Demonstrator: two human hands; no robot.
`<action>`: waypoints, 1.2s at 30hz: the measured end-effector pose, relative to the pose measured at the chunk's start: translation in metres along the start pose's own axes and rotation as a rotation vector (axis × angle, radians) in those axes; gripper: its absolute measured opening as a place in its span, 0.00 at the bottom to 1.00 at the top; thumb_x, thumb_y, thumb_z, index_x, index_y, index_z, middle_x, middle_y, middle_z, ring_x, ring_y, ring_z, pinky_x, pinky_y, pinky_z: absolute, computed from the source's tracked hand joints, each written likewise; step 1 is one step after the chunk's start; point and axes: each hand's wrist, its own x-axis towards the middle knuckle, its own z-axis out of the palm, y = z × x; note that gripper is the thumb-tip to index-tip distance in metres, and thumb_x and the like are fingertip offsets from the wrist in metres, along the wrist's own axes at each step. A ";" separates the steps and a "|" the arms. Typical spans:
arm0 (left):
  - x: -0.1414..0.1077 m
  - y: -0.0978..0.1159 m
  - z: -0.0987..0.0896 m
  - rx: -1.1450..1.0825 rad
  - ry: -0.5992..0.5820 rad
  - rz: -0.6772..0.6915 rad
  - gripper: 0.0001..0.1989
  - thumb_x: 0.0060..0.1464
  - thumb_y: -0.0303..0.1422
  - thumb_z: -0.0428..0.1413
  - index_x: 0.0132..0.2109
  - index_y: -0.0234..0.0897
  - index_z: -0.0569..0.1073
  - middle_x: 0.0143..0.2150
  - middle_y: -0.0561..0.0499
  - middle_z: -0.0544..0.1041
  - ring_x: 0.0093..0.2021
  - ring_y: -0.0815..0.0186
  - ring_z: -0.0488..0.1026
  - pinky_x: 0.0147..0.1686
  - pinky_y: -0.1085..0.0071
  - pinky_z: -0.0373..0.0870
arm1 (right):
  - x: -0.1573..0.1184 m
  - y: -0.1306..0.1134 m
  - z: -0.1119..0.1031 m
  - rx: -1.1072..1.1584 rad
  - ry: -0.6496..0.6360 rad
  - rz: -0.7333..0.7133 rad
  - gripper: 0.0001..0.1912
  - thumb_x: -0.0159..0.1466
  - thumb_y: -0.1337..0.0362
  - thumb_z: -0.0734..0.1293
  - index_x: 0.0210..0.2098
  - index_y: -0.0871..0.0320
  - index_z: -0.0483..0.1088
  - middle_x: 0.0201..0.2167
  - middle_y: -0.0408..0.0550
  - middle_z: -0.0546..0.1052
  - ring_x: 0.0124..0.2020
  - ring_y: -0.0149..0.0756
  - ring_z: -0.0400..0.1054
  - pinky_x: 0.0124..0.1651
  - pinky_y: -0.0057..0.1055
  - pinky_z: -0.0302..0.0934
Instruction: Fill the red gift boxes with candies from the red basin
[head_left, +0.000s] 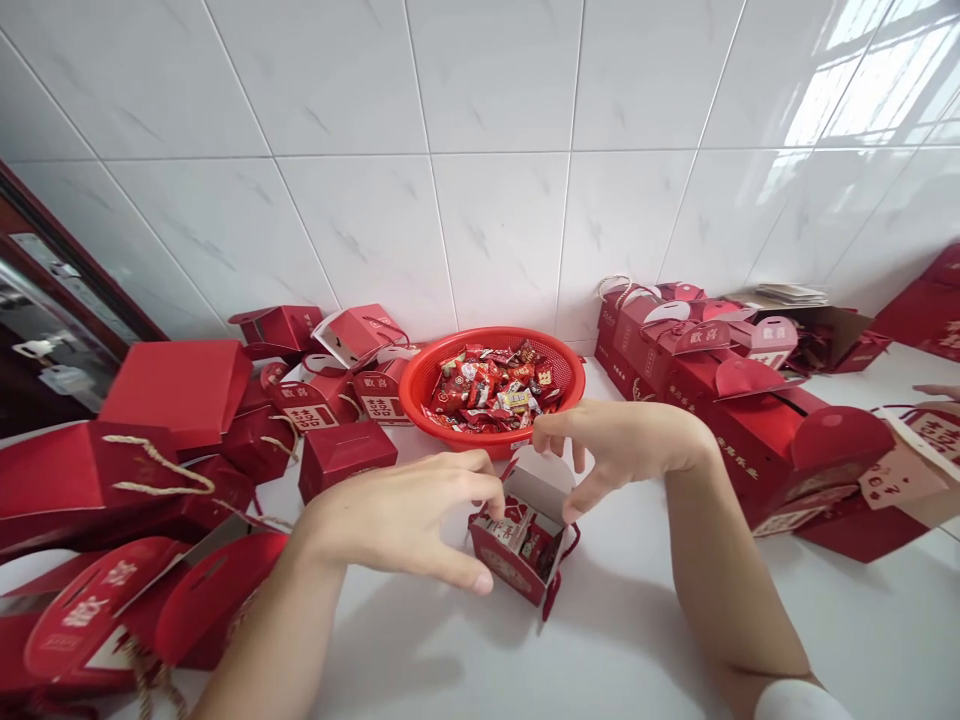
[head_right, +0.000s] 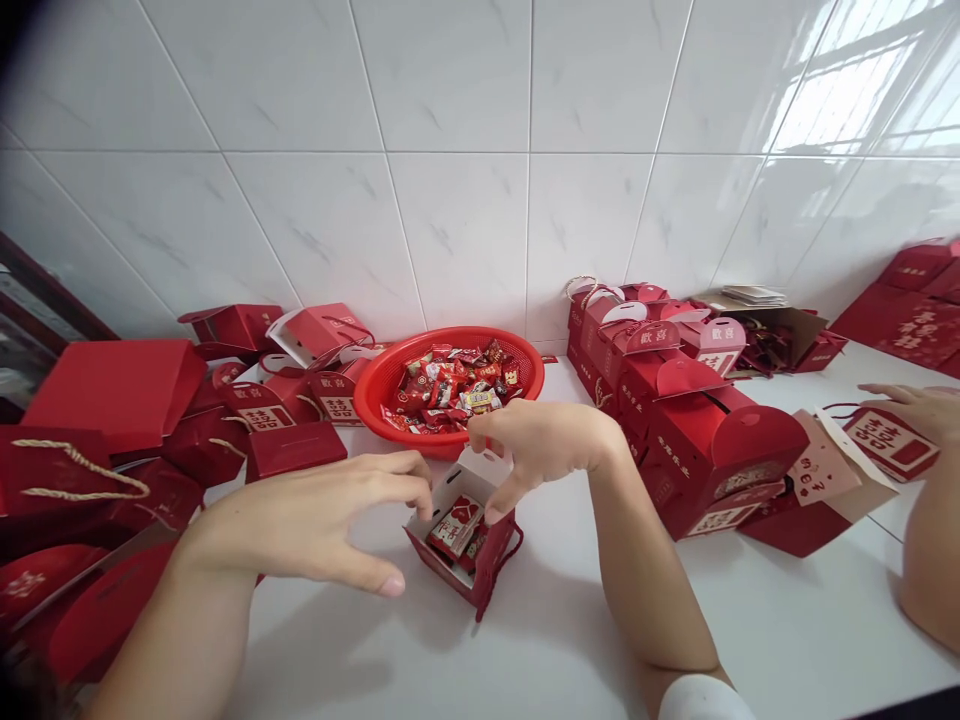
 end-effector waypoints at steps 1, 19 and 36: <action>0.001 0.001 0.001 0.006 -0.010 0.015 0.20 0.49 0.49 0.64 0.46 0.45 0.76 0.49 0.51 0.72 0.47 0.59 0.73 0.42 0.72 0.66 | -0.001 0.001 -0.001 0.019 -0.009 -0.010 0.28 0.51 0.55 0.78 0.46 0.58 0.68 0.43 0.47 0.75 0.37 0.36 0.71 0.33 0.28 0.59; 0.032 0.000 0.010 0.051 0.116 -0.077 0.10 0.50 0.40 0.61 0.35 0.38 0.72 0.44 0.47 0.73 0.42 0.56 0.72 0.34 0.66 0.65 | 0.034 -0.012 0.032 -0.248 0.033 0.131 0.21 0.53 0.55 0.77 0.41 0.59 0.73 0.37 0.51 0.78 0.40 0.45 0.73 0.31 0.30 0.55; 0.039 -0.002 0.012 -0.020 0.044 -0.106 0.14 0.46 0.41 0.65 0.39 0.41 0.77 0.47 0.48 0.73 0.51 0.53 0.71 0.41 0.67 0.66 | 0.012 0.031 0.014 0.230 -0.015 -0.123 0.22 0.60 0.49 0.72 0.40 0.63 0.73 0.36 0.51 0.79 0.35 0.34 0.71 0.35 0.26 0.62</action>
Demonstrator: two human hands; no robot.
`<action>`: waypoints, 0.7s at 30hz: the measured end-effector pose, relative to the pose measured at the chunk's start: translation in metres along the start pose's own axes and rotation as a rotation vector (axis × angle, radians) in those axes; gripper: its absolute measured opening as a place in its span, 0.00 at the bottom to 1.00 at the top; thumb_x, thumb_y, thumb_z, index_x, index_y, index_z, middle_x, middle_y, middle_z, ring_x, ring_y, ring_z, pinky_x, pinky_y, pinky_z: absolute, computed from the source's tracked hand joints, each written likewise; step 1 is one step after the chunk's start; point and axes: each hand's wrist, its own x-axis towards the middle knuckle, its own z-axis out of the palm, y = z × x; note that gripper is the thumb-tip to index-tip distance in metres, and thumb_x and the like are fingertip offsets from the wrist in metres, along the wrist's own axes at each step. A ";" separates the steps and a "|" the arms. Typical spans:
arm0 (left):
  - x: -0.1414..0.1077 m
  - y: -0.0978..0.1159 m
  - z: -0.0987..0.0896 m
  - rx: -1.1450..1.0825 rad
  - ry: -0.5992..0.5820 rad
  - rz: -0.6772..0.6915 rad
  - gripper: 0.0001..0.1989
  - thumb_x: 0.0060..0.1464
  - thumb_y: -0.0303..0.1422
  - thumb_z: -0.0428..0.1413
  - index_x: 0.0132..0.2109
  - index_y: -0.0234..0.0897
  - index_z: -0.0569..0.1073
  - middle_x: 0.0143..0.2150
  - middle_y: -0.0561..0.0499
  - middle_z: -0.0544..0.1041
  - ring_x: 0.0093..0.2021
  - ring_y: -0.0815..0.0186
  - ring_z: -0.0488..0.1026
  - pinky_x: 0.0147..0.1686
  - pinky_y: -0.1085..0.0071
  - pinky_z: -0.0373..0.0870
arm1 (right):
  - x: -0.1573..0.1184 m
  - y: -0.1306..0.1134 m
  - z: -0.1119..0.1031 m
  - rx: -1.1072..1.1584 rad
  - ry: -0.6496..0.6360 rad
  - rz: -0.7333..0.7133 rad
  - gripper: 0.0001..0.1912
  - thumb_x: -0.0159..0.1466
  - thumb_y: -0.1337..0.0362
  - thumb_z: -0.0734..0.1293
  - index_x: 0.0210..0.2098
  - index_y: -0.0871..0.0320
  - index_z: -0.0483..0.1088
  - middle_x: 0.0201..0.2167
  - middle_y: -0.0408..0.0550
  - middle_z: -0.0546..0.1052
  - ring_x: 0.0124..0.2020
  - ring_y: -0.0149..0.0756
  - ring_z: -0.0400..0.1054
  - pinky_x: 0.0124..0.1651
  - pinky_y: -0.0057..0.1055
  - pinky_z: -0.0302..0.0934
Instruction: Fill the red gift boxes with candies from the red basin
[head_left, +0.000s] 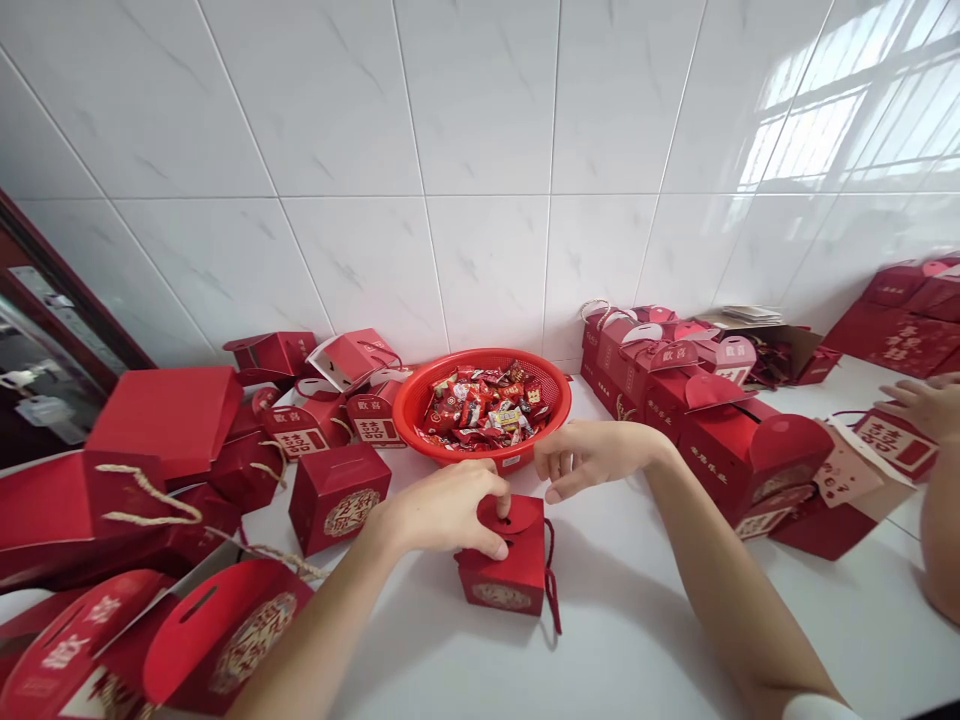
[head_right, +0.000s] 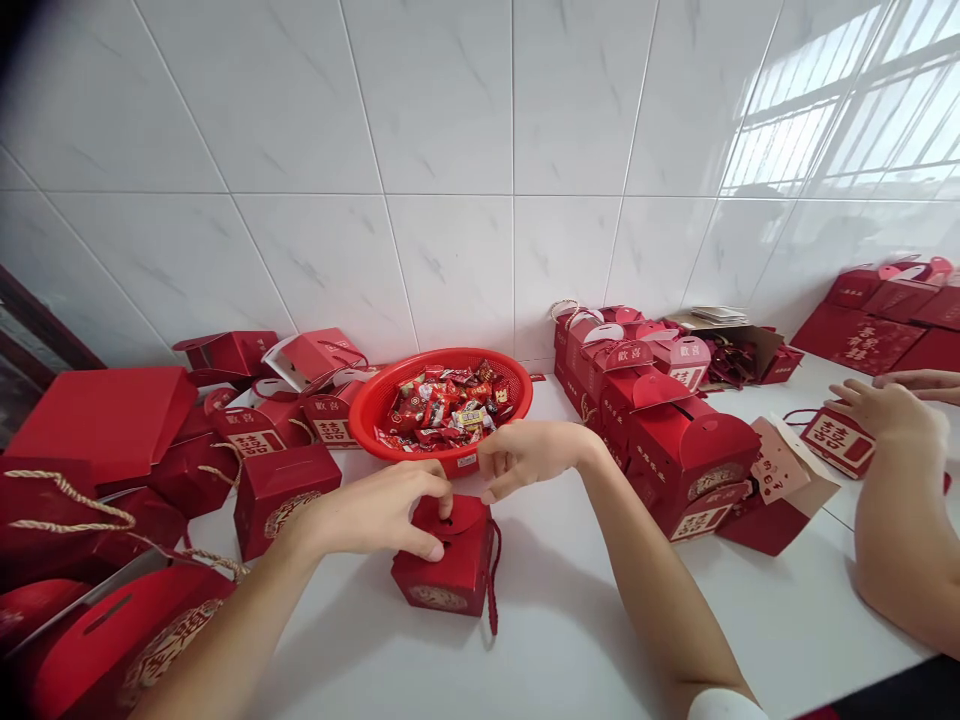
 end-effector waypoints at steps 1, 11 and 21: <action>-0.002 0.000 0.000 0.006 0.004 -0.026 0.14 0.46 0.42 0.64 0.40 0.42 0.77 0.47 0.48 0.73 0.50 0.52 0.71 0.40 0.67 0.66 | 0.002 0.004 0.001 0.029 -0.026 0.007 0.23 0.59 0.48 0.72 0.39 0.63 0.73 0.35 0.51 0.78 0.35 0.34 0.72 0.35 0.26 0.63; 0.001 -0.007 -0.001 -0.002 -0.065 -0.053 0.17 0.46 0.45 0.63 0.41 0.43 0.73 0.43 0.51 0.74 0.46 0.57 0.71 0.35 0.70 0.63 | 0.019 0.039 0.030 0.323 -0.307 -0.051 0.30 0.53 0.39 0.73 0.31 0.65 0.76 0.28 0.43 0.77 0.35 0.32 0.70 0.43 0.26 0.64; 0.004 -0.011 -0.003 -0.009 -0.092 -0.012 0.17 0.47 0.45 0.63 0.41 0.42 0.73 0.46 0.51 0.73 0.45 0.58 0.70 0.38 0.70 0.64 | 0.015 0.051 0.025 0.605 -0.282 -0.156 0.25 0.48 0.52 0.80 0.38 0.65 0.79 0.28 0.47 0.79 0.31 0.32 0.71 0.40 0.28 0.64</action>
